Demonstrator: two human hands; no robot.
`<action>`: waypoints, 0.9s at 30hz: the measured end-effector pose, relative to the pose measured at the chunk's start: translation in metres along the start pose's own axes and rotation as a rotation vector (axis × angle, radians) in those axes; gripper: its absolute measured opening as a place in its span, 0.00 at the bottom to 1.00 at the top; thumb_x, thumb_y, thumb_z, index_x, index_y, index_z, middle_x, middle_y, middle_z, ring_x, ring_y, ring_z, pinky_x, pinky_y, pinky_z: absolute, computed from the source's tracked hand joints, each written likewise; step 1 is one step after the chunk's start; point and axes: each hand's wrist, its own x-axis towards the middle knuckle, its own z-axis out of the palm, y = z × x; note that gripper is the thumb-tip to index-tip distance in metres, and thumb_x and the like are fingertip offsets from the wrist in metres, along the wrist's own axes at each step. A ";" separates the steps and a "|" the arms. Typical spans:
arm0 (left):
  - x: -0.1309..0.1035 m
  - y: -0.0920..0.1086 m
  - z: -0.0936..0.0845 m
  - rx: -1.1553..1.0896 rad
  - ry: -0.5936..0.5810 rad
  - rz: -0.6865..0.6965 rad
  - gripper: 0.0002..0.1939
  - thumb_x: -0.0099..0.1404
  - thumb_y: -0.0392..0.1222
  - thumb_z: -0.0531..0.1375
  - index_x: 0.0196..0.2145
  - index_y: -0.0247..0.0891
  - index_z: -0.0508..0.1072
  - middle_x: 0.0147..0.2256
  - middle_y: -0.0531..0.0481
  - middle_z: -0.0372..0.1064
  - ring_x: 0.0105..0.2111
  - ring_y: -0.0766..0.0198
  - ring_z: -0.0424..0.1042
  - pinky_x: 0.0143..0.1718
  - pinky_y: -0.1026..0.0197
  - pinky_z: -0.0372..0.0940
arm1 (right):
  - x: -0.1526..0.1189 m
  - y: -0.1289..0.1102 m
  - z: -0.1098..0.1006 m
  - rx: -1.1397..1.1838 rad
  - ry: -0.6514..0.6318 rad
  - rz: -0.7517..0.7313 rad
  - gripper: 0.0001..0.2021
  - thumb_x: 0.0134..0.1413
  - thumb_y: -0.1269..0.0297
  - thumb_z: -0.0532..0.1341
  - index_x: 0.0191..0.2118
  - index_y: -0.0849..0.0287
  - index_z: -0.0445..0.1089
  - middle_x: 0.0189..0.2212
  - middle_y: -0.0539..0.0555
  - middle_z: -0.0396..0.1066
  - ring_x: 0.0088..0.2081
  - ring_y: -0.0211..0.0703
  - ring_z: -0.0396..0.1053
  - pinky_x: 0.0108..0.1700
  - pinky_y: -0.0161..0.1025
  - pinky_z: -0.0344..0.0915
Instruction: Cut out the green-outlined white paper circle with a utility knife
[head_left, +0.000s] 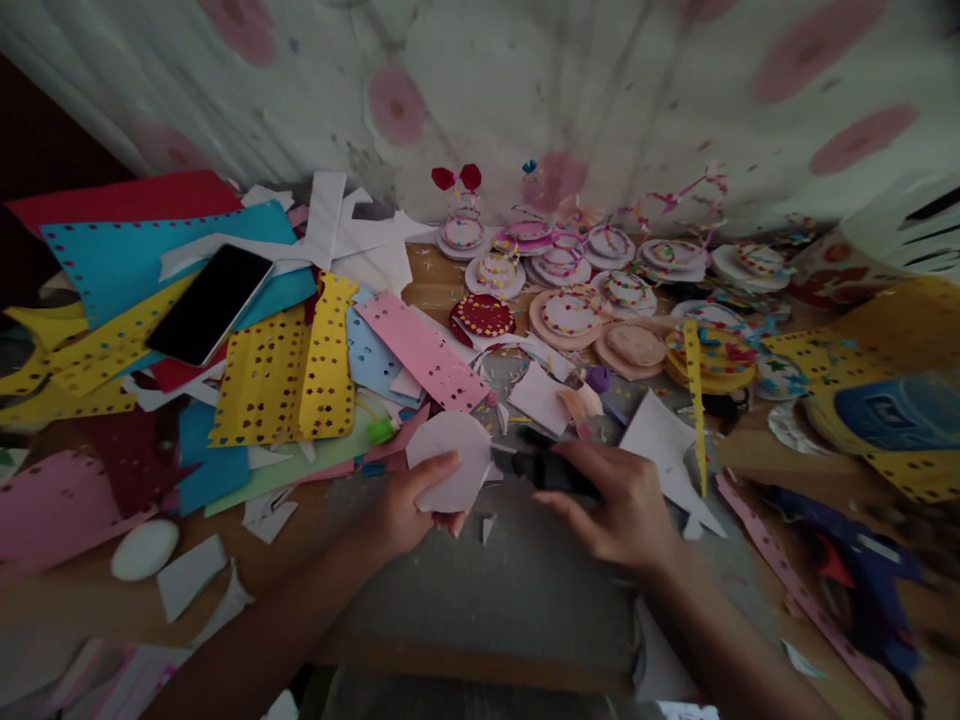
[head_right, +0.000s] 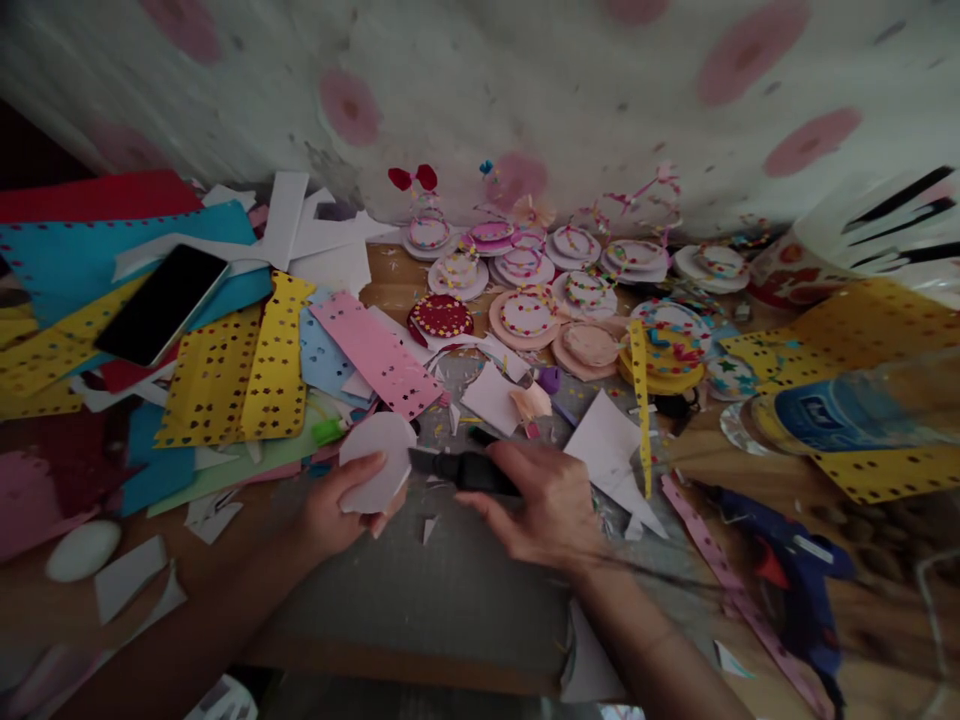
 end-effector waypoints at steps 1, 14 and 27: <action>0.001 -0.001 -0.001 0.000 0.007 0.002 0.21 0.52 0.57 0.63 0.19 0.35 0.66 0.09 0.53 0.59 0.09 0.71 0.58 0.11 0.68 0.45 | 0.000 -0.004 0.001 0.012 -0.029 -0.042 0.21 0.59 0.46 0.55 0.33 0.61 0.71 0.22 0.55 0.72 0.24 0.43 0.69 0.26 0.36 0.56; 0.006 -0.003 -0.006 -0.004 -0.078 -0.036 0.24 0.55 0.56 0.60 0.14 0.35 0.65 0.08 0.51 0.56 0.09 0.70 0.55 0.12 0.65 0.42 | 0.000 -0.011 0.010 -0.028 0.036 -0.041 0.25 0.59 0.41 0.53 0.31 0.60 0.71 0.22 0.53 0.73 0.23 0.42 0.71 0.26 0.35 0.55; -0.004 0.000 -0.007 -0.057 -0.216 -0.099 0.23 0.54 0.58 0.62 0.17 0.34 0.68 0.10 0.53 0.57 0.10 0.72 0.54 0.14 0.66 0.45 | 0.002 0.006 0.002 -0.049 0.165 0.148 0.24 0.58 0.43 0.54 0.33 0.61 0.72 0.17 0.51 0.70 0.17 0.38 0.66 0.20 0.32 0.55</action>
